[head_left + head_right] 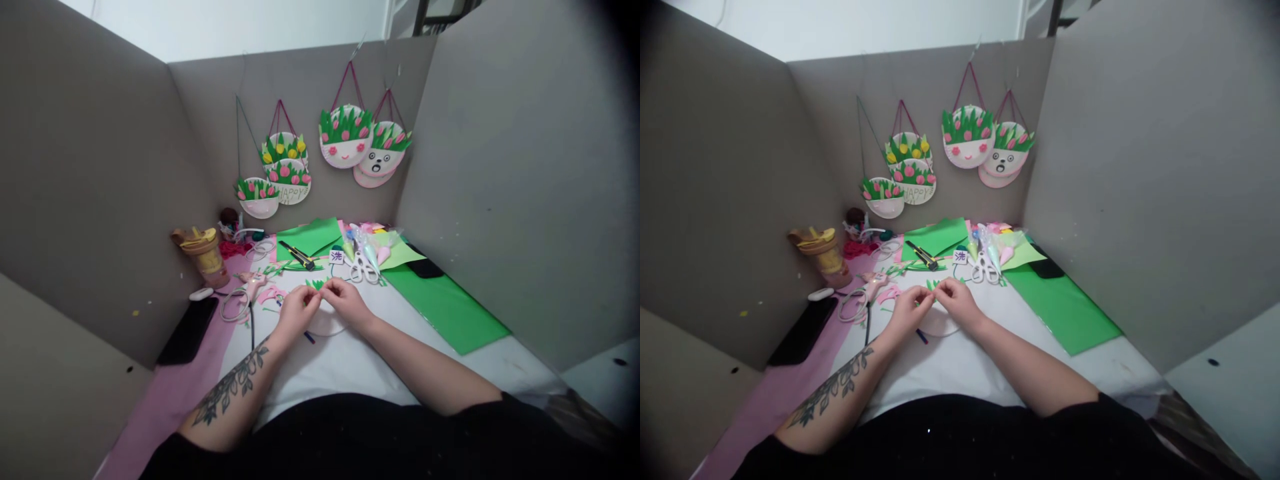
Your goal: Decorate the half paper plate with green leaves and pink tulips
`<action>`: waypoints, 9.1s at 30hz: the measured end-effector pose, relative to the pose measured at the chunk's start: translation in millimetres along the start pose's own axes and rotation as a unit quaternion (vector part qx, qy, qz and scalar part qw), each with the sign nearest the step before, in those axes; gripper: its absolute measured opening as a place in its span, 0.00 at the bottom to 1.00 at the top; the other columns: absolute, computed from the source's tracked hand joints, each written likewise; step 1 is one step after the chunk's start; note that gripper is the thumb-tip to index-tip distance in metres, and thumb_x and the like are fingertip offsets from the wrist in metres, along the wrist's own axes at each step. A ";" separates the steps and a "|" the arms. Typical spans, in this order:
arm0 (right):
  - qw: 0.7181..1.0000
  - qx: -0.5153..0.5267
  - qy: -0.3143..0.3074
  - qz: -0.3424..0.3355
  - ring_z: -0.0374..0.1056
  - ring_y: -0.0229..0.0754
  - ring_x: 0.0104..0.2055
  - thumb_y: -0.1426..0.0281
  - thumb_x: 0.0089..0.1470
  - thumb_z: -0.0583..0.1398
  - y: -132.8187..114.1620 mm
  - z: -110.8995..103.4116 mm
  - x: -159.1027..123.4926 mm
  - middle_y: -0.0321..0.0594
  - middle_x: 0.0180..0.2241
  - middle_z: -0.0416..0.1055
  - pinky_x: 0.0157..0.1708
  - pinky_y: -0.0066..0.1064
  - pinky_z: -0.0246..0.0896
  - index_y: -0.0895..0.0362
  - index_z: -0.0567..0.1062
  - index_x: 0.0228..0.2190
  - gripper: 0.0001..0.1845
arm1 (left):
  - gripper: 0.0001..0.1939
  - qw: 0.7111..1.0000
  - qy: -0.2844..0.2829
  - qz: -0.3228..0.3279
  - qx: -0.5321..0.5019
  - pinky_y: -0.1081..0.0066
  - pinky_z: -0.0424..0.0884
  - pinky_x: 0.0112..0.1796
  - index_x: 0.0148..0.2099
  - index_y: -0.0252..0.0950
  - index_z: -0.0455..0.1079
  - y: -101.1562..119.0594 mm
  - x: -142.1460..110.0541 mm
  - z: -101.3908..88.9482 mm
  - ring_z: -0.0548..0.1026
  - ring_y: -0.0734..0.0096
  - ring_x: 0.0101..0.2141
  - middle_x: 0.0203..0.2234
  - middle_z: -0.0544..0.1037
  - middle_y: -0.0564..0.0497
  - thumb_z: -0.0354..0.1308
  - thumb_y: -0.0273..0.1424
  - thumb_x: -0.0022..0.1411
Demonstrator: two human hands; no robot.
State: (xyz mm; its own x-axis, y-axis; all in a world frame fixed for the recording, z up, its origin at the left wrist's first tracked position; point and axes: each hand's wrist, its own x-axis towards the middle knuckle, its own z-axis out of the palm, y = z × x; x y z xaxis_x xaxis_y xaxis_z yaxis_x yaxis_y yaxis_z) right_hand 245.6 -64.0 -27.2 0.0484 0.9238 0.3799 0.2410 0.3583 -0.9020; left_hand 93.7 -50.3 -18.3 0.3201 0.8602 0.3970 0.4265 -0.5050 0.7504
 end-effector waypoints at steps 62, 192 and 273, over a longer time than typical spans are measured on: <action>0.999 -0.006 -0.025 -0.047 0.62 0.38 0.30 0.66 0.53 0.58 -0.2 -5.6 -2.2 0.35 0.26 0.65 0.30 0.29 0.56 0.57 0.70 0.25 0.09 | 0.13 0.994 -0.018 -0.052 -0.093 0.73 0.63 0.30 0.30 0.33 0.69 12.1 0.7 -3.7 0.68 0.72 0.27 0.24 0.73 0.52 0.55 0.39 0.58; 0.813 0.549 -0.174 0.084 0.59 0.36 0.31 0.65 0.38 0.70 0.0 -36.0 7.1 0.32 0.26 0.58 0.34 0.30 0.61 0.56 0.62 0.19 0.21 | 0.34 0.794 -0.307 -0.085 -0.518 0.74 0.67 0.25 0.44 0.33 0.74 6.0 -5.2 -38.9 0.70 0.72 0.24 0.24 0.73 0.48 0.68 0.51 0.39; 0.939 0.315 -0.040 0.133 0.60 0.34 0.28 0.67 0.38 0.68 7.9 -36.2 18.4 0.33 0.25 0.66 0.29 0.28 0.55 0.56 0.72 0.21 0.10 | 0.21 0.908 0.065 -0.189 0.369 0.61 0.67 0.42 0.45 0.26 0.69 -76.5 32.3 -103.1 0.71 0.48 0.44 0.40 0.73 0.33 0.56 0.38 0.54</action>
State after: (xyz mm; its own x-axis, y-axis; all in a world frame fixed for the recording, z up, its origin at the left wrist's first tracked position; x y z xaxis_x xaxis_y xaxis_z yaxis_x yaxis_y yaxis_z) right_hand 283.5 -49.0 -19.9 -0.0534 0.9901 0.1295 -0.3912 0.0986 -0.9150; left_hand -15.8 23.4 -8.3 -0.0495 0.9589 0.2793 0.9507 -0.0405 0.3074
